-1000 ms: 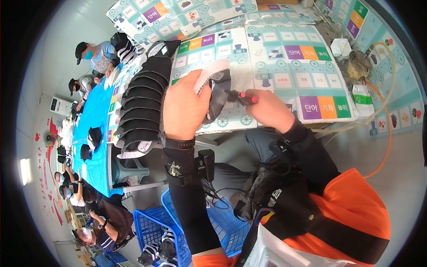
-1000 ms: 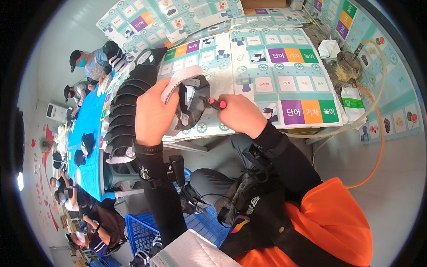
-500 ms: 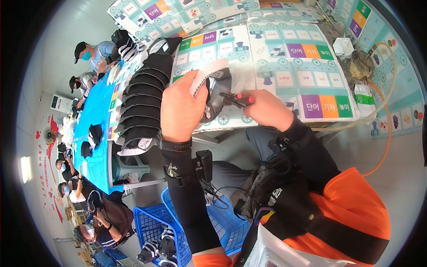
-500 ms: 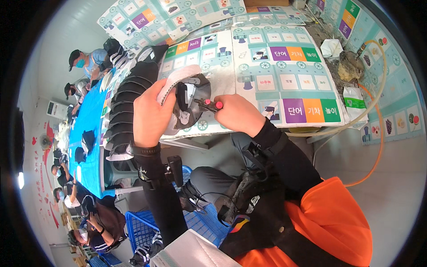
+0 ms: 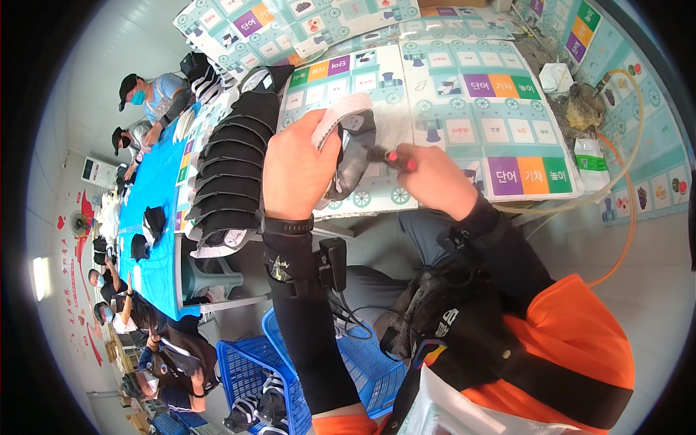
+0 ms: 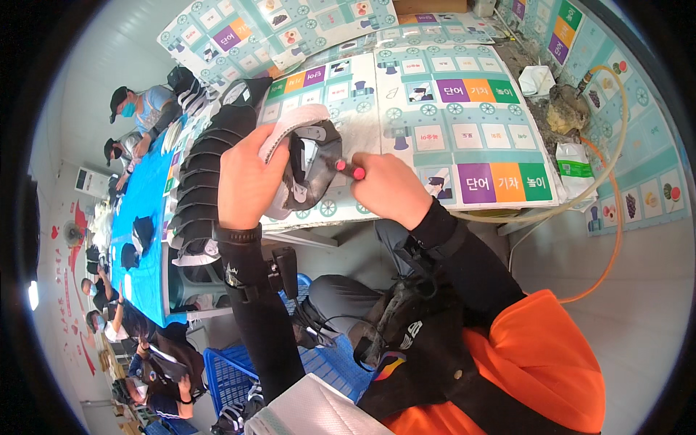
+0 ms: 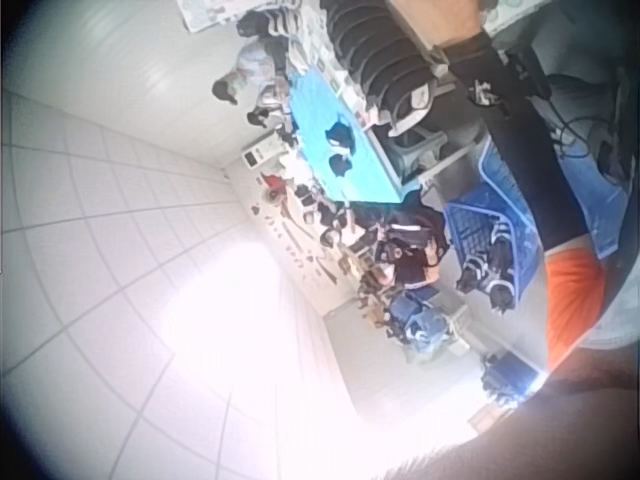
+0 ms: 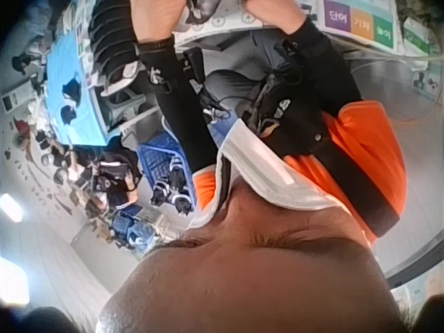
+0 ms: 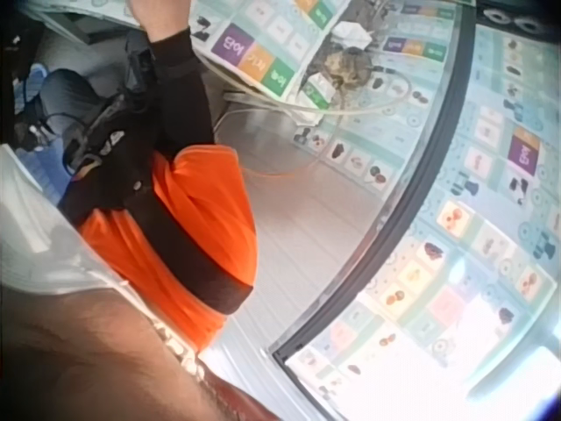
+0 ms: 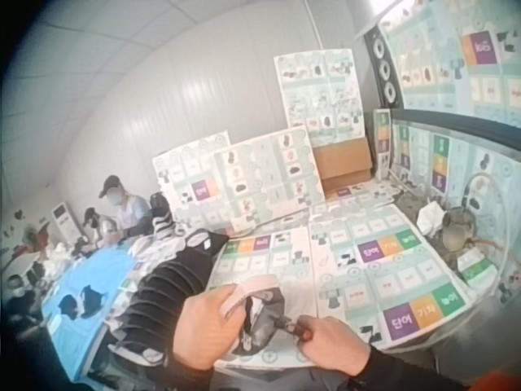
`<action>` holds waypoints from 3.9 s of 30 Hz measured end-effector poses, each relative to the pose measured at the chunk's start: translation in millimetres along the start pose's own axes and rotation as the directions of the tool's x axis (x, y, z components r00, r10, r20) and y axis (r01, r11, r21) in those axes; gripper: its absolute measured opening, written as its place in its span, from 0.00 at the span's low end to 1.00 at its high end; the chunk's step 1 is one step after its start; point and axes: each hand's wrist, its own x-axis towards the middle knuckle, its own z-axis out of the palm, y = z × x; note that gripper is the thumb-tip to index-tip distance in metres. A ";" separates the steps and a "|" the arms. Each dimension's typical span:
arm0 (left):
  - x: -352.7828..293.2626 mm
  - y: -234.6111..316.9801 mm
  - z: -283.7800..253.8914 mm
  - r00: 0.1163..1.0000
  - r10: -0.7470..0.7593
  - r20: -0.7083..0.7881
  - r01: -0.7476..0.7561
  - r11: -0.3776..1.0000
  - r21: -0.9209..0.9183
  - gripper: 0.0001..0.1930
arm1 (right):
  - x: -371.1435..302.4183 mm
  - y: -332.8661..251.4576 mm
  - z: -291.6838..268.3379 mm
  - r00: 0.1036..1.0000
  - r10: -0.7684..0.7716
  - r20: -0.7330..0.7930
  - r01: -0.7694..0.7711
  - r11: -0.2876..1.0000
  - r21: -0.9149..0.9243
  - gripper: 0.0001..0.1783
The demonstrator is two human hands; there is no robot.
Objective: The person trims the edges of shoe heel components using a handheld tool and stacks them on the table. The person picks up each component by hand from a basket, removes excess material around the edges, and then places it into a growing stack.
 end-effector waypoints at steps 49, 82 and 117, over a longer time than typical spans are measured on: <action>-266.9 -118.7 -75.8 0.125 -0.687 -0.716 -0.149 0.700 -0.698 0.23 | 25.8 180.8 -111.2 0.870 -0.285 -0.402 -0.097 0.700 -0.707 0.32; -480.8 -156.4 -97.2 0.234 -0.458 -0.858 0.810 0.580 -0.089 0.42 | -26.5 -87.5 71.2 0.610 -0.597 0.521 0.549 0.792 0.267 0.35; -163.8 -266.6 -61.9 0.781 -0.286 -0.554 0.580 0.660 0.477 0.21 | 124.9 -128.0 296.4 0.608 -0.794 -0.016 0.768 0.593 -0.242 0.28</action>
